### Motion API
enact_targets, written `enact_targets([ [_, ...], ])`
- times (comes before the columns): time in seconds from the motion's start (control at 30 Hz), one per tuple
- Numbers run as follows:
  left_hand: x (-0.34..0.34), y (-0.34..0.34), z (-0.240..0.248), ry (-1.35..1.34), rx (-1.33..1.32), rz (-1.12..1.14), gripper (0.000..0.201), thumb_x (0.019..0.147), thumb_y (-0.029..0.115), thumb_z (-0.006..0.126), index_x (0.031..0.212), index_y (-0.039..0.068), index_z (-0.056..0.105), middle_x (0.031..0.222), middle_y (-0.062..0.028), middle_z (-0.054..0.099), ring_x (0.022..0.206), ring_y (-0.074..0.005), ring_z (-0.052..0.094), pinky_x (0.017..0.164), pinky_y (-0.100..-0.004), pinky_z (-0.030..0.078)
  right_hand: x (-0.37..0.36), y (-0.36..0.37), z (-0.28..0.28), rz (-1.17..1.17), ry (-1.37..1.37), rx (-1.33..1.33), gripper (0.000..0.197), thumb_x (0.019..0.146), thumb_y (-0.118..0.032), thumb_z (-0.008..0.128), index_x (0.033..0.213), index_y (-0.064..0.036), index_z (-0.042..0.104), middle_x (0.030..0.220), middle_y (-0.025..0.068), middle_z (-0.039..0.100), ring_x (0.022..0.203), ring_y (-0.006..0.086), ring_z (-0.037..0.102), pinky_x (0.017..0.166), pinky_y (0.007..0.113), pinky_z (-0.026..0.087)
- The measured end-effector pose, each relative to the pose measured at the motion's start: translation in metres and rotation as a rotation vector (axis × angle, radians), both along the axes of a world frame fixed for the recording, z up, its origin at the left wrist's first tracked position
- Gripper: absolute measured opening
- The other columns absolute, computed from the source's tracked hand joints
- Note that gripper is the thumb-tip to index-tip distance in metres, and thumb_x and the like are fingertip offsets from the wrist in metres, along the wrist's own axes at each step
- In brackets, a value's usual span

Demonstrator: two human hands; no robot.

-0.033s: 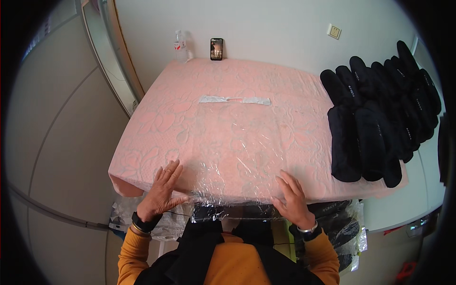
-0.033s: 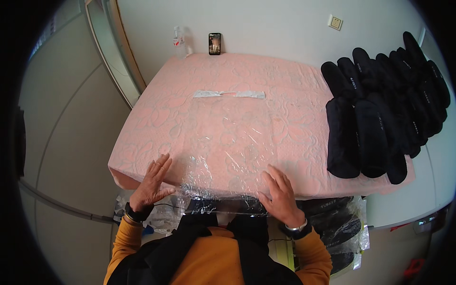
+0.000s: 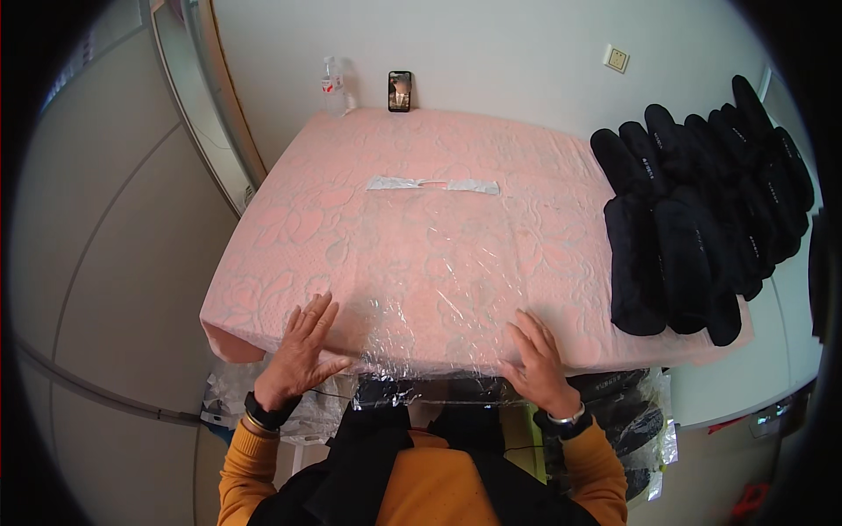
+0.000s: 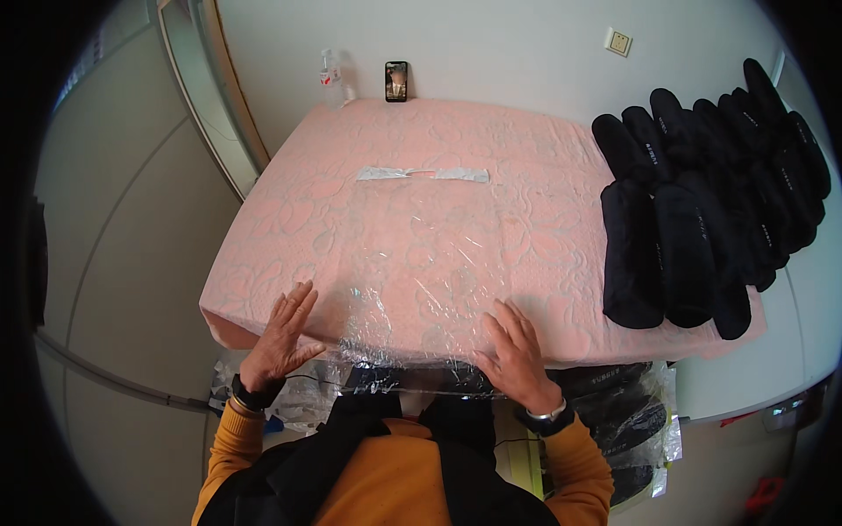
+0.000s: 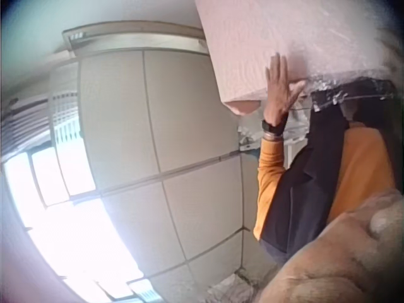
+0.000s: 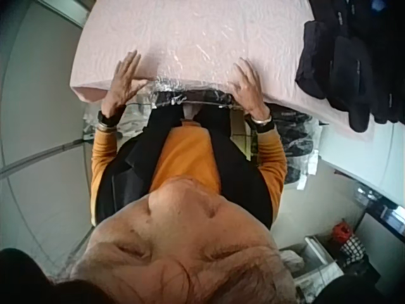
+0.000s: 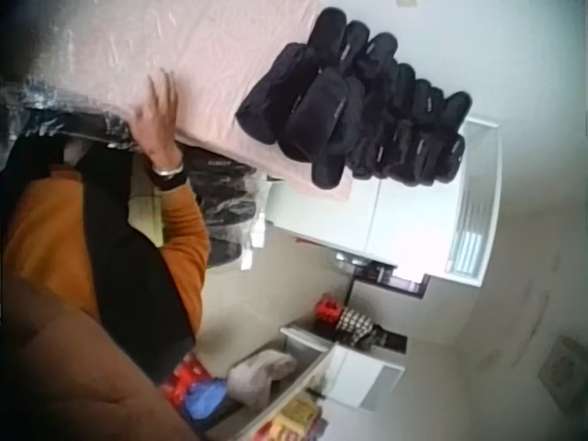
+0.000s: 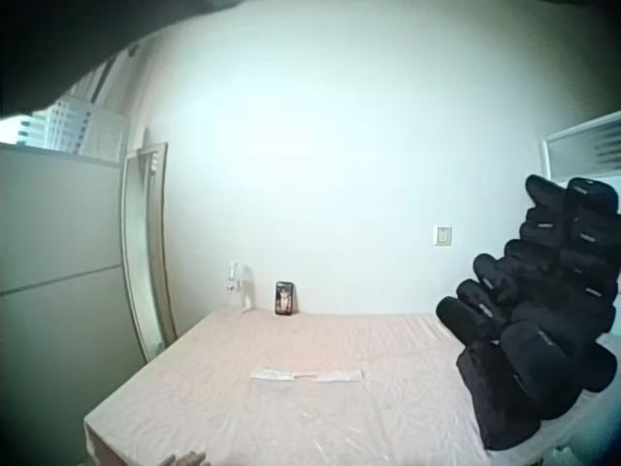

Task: The person smooths a plastic bag on a table, picks up a phone, and then returns to smoothing the bag. They pick up a black cushion, slide it into the plastic bag, and lift the packaged cushion from the table.

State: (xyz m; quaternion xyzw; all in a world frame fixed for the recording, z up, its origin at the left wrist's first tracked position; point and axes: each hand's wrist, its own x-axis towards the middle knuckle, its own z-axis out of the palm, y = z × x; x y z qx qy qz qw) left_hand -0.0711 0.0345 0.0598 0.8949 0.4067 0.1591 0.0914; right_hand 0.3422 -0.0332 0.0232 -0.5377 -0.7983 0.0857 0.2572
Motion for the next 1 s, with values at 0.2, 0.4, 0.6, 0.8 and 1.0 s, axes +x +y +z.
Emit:
enact_targets([
  [0.2, 0.083, -0.039, -0.019, 0.060, 0.040, -0.026, 0.082, 0.091, 0.051, 0.059, 0.149, -0.002, 0.032, 0.157, -0.0223, 0.029, 0.148, -0.0376, 0.024, 0.119, -0.0550, 0.018, -0.035, -0.003, -0.003, 0.021, -0.222, 0.019, 0.082, 0.086, -0.041, 0.070, 0.147, 0.0013, 0.036, 0.155, 0.0270, 0.026, 0.147, 0.0422, 0.021, 0.117, 0.058, 0.017],
  [0.4, 0.146, -0.053, -0.048, -0.007, 0.060, -0.184, 0.078, 0.094, 0.049, 0.055, 0.148, -0.004, 0.033, 0.157, -0.0233, 0.028, 0.145, -0.0385, 0.029, 0.118, -0.0556, 0.018, -0.063, -0.014, -0.021, -0.075, -0.258, 0.060, 0.087, 0.086, -0.049, 0.067, 0.149, 0.0011, 0.033, 0.156, 0.0271, 0.025, 0.147, 0.0430, 0.020, 0.115, 0.064, 0.015],
  [0.6, 0.126, -0.013, -0.059, 0.047, 0.143, -0.022, 0.080, 0.096, 0.054, 0.048, 0.147, -0.006, 0.034, 0.156, -0.0234, 0.029, 0.145, -0.0388, 0.028, 0.118, -0.0554, 0.017, -0.050, -0.006, -0.008, -0.048, -0.281, 0.013, 0.089, 0.088, -0.050, 0.064, 0.148, 0.0064, 0.030, 0.157, 0.0273, 0.024, 0.147, 0.0415, 0.020, 0.117, 0.060, 0.015],
  [0.8, 0.062, 0.013, -0.057, 0.107, 0.158, 0.173, 0.082, 0.097, 0.058, 0.043, 0.147, -0.007, 0.035, 0.156, -0.0234, 0.029, 0.145, -0.0386, 0.027, 0.119, -0.0549, 0.015, -0.037, -0.007, -0.008, -0.059, -0.313, 0.006, 0.092, 0.089, -0.049, 0.064, 0.147, 0.0117, 0.026, 0.157, 0.0275, 0.023, 0.148, 0.0407, 0.020, 0.119, 0.056, 0.013],
  [1.0, 0.050, 0.021, -0.055, 0.113, 0.134, 0.198, 0.083, 0.096, 0.060, 0.043, 0.147, -0.006, 0.034, 0.157, -0.0227, 0.029, 0.145, -0.0384, 0.028, 0.119, -0.0553, 0.014, -0.042, -0.004, -0.012, -0.078, -0.323, -0.014, 0.092, 0.089, -0.049, 0.063, 0.147, 0.0122, 0.027, 0.157, 0.0277, 0.024, 0.147, 0.0413, 0.021, 0.119, 0.057, 0.012],
])
